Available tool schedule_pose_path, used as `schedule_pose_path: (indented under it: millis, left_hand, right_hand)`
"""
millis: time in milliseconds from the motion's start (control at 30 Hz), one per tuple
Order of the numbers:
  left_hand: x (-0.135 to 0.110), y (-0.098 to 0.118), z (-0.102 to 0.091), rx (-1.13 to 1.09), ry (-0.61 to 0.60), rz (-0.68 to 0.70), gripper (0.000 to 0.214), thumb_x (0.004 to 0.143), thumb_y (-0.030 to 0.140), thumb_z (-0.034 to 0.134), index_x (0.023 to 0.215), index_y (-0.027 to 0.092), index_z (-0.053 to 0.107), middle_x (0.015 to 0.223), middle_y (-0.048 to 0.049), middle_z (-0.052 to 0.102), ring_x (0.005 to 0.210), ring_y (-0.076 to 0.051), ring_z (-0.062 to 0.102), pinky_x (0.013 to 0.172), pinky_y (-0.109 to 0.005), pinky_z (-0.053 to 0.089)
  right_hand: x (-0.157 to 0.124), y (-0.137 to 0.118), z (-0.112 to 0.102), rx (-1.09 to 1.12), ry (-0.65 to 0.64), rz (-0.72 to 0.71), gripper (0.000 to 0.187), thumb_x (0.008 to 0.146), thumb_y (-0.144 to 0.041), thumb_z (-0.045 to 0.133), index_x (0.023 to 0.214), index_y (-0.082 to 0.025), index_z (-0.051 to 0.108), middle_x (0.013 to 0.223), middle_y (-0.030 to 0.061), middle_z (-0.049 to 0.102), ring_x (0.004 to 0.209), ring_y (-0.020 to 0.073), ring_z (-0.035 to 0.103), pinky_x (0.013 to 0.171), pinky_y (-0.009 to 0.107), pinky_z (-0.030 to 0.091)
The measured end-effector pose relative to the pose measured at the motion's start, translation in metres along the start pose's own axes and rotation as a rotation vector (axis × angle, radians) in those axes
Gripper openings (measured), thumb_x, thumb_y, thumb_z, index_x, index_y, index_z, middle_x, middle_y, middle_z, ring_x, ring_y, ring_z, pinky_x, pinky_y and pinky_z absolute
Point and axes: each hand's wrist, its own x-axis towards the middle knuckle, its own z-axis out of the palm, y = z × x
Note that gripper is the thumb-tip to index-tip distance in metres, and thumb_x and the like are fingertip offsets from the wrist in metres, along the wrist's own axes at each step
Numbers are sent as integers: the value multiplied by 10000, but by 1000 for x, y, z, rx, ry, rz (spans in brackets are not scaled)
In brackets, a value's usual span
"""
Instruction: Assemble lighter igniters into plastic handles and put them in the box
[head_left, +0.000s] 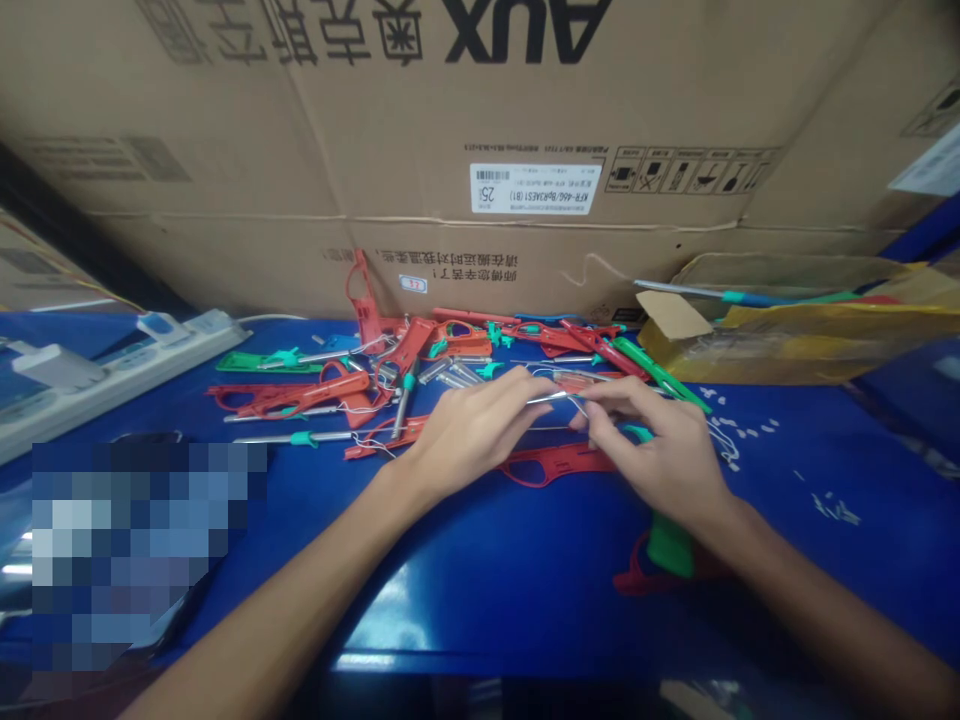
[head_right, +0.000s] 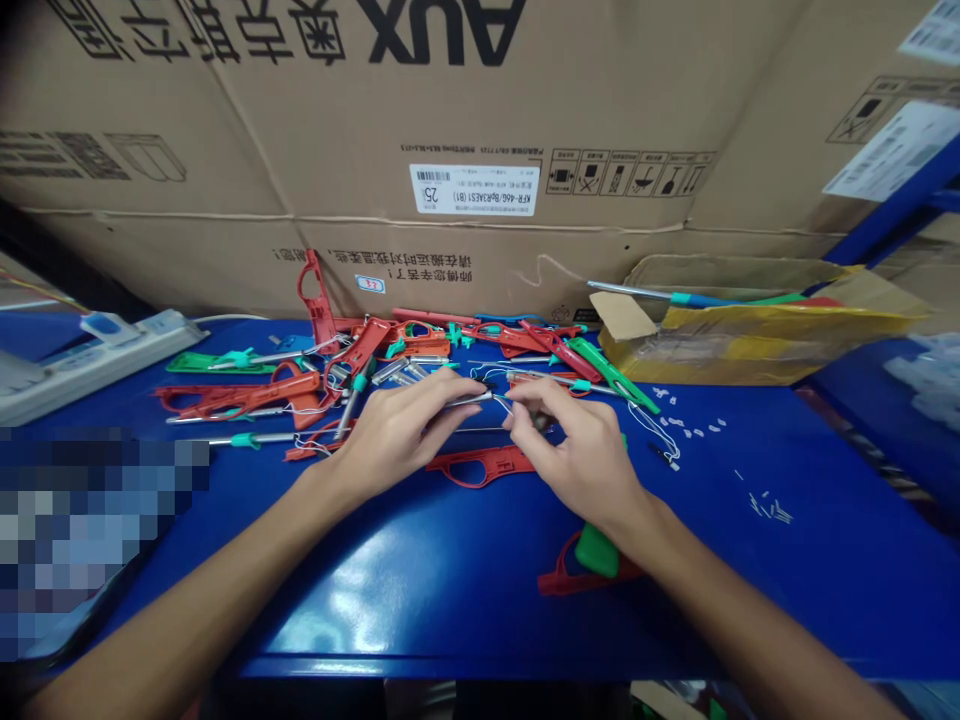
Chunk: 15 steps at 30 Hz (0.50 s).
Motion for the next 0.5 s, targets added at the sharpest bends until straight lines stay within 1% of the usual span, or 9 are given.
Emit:
schedule_pose_path:
  millis: [67, 200, 267, 367, 433, 500]
  left_hand:
    - [0, 0, 0, 3, -6, 2, 193, 1064, 263, 503, 1214, 181, 591, 1067, -36, 716, 913, -131, 705, 755, -232, 567]
    - [0, 0, 0, -6, -20, -1, 198, 1064, 257, 502, 1223, 179, 590, 1088, -42, 714, 919, -134, 705, 762, -240, 569]
    - [0, 0, 0, -15, -16, 5, 202, 1066, 260, 497, 1225, 177, 590, 1081, -44, 714, 923, -135, 702, 757, -242, 568]
    - [0, 0, 0, -40, 2, 4, 206, 1069, 255, 486, 1228, 178, 593, 1068, -47, 715, 928, -137, 697, 759, -252, 569]
    - [0, 0, 1, -71, 35, -18, 205, 1068, 254, 491, 1231, 181, 592, 1077, -51, 715, 931, -139, 696, 767, -261, 570]
    - [0, 0, 1, -102, 70, -38, 201, 1063, 248, 503, 1233, 181, 588, 1083, -50, 713, 936, -140, 694, 775, -267, 570]
  right_hand:
    - [1, 1, -1, -36, 3, -25, 116, 932, -182, 623, 1025, -212, 686, 833, 6, 778, 715, 163, 742, 697, 294, 595]
    - [2, 0, -2, -34, 11, -34, 172, 946, -176, 617, 1068, -218, 731, 912, 10, 793, 783, 162, 748, 772, 303, 604]
    - [3, 1, -2, -30, 5, -61, 215, 959, -175, 609, 1119, -233, 740, 944, 9, 801, 839, 172, 755, 837, 330, 609]
    - [3, 1, -1, -62, 13, -128, 250, 974, -179, 599, 1156, -262, 749, 1059, 23, 800, 961, 198, 752, 917, 382, 599]
    - [3, 1, -1, -110, 20, -155, 260, 977, -200, 606, 1190, -263, 742, 1110, 42, 788, 985, 212, 744, 923, 404, 598]
    - [3, 0, 0, -165, 14, -171, 292, 971, -230, 630, 1249, -245, 717, 1098, 62, 781, 945, 217, 742, 884, 405, 607]
